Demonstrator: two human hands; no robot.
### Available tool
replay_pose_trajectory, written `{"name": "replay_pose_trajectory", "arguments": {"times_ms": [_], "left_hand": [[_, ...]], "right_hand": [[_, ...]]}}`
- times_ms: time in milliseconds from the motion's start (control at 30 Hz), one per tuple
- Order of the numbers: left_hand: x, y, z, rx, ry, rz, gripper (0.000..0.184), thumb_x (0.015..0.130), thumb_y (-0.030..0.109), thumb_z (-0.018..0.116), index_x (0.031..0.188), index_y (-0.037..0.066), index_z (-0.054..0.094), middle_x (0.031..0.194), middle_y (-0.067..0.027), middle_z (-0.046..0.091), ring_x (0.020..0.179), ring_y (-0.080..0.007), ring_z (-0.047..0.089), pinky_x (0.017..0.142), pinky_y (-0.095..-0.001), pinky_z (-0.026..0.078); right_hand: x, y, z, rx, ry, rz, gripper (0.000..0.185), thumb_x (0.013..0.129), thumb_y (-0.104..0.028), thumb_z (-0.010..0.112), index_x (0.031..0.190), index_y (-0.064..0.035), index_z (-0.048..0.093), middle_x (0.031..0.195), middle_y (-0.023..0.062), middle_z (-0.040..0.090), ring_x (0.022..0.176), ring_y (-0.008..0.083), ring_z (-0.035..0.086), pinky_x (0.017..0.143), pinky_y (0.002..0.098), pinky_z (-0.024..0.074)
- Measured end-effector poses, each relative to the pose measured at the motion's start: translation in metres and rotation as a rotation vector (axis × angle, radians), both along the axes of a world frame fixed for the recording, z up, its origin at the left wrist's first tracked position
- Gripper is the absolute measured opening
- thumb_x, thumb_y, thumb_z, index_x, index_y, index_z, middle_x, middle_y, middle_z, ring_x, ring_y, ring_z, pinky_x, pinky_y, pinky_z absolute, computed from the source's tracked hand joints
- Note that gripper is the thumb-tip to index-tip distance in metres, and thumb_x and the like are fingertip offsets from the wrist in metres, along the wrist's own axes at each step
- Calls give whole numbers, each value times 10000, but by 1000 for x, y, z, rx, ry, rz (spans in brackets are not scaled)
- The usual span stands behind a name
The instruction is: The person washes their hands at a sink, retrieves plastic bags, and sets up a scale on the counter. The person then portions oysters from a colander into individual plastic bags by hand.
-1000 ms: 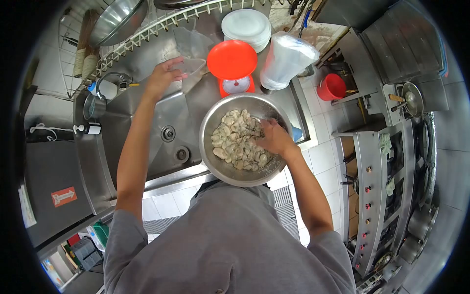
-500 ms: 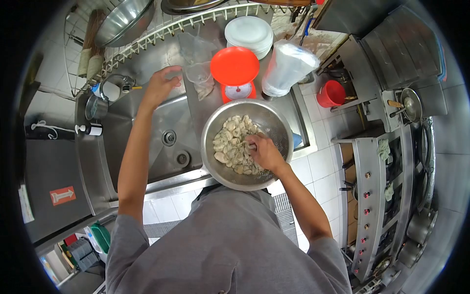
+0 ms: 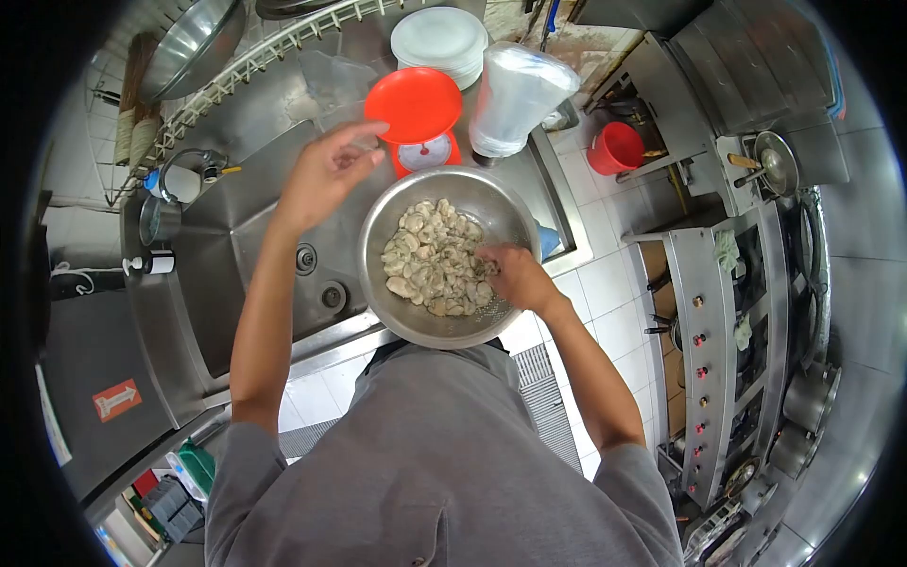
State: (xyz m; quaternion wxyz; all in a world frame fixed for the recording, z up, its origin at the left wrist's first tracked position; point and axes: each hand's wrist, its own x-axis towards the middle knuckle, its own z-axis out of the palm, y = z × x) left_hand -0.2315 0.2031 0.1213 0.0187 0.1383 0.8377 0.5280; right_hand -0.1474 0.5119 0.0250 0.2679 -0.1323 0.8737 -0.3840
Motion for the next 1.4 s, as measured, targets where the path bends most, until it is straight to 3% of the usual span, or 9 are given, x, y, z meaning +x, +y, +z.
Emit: {"name": "replay_pose_trajectory", "arguments": {"times_ms": [67, 300, 567, 700, 933, 1000, 1100, 1300, 1400], "left_hand": [[9, -9, -15, 10, -25, 27, 366, 937, 149, 676, 1288, 61, 620, 1086, -49, 691, 859, -106, 648, 789, -267, 512], [55, -42, -36, 41, -269, 223, 353, 944, 164, 674, 1282, 75, 628, 800, -29, 681, 804, -72, 625, 725, -225, 457], [78, -57, -49, 59, -368, 283, 357, 936, 163, 685, 1277, 67, 637, 848, -41, 690, 810, -96, 643, 752, -246, 492], [76, -57, -51, 109, -346, 271, 352, 939, 162, 682, 1271, 55, 637, 867, -40, 691, 821, -95, 643, 756, -247, 494], [62, -47, -91, 81, -311, 263, 382, 919, 130, 683, 1282, 35, 619, 994, -70, 699, 854, -132, 654, 774, -280, 506], [71, -46, -122, -360, -152, 180, 421, 914, 129, 676, 1316, 40, 588, 955, -71, 651, 742, -142, 604, 722, -291, 498], [82, -23, -114, -64, -396, 113, 460, 895, 121, 681, 1340, 69, 575, 923, -87, 638, 730, -166, 598, 712, -312, 501], [84, -20, -118, -140, -416, 266, 481, 853, 101, 702, 1320, 78, 587, 936, -121, 654, 798, -221, 632, 746, -353, 511], [87, -20, -117, -163, -414, 311, 455, 841, 110, 712, 1280, 61, 601, 1002, -162, 670, 890, -298, 666, 802, -388, 520]], "right_hand": [[10, -3, -5, 92, 153, 51, 493, 745, 56, 608, 1233, -14, 625, 1126, 259, 613, 1036, 441, 625, 951, 456, 504], [4, -17, -11, 214, 321, -2, 395, 780, -35, 703, 1169, -6, 644, 1100, 239, 628, 950, 402, 654, 881, 428, 527], [0, -36, -18, 1, 264, 70, 172, 821, -102, 723, 975, -25, 726, 912, 183, 690, 833, 345, 686, 771, 412, 532], [-3, -28, -2, 1, 168, -18, 158, 855, -152, 682, 923, -15, 720, 907, 202, 693, 870, 392, 665, 822, 456, 519], [-43, -43, -63, -35, 395, -160, 337, 887, -186, 642, 1159, 12, 624, 1083, 250, 619, 995, 429, 618, 875, 481, 503], [-47, -72, -70, -100, 383, -233, 396, 885, -216, 650, 1202, 15, 596, 1124, 252, 593, 1029, 434, 603, 889, 487, 497], [-41, -106, -67, -118, 470, -146, 490, 842, -314, 703, 1222, -23, 597, 1156, 227, 577, 1048, 420, 599, 917, 486, 489], [-17, -96, -20, 103, 243, 504, 689, 710, -386, 808, 1323, -186, 564, 1251, 173, 540, 1197, 379, 536, 975, 513, 467], [9, -92, -10, 255, 403, 473, 851, 697, -365, 825, 1447, -249, 440, 1393, 160, 439, 1303, 398, 442, 991, 591, 438]]}}
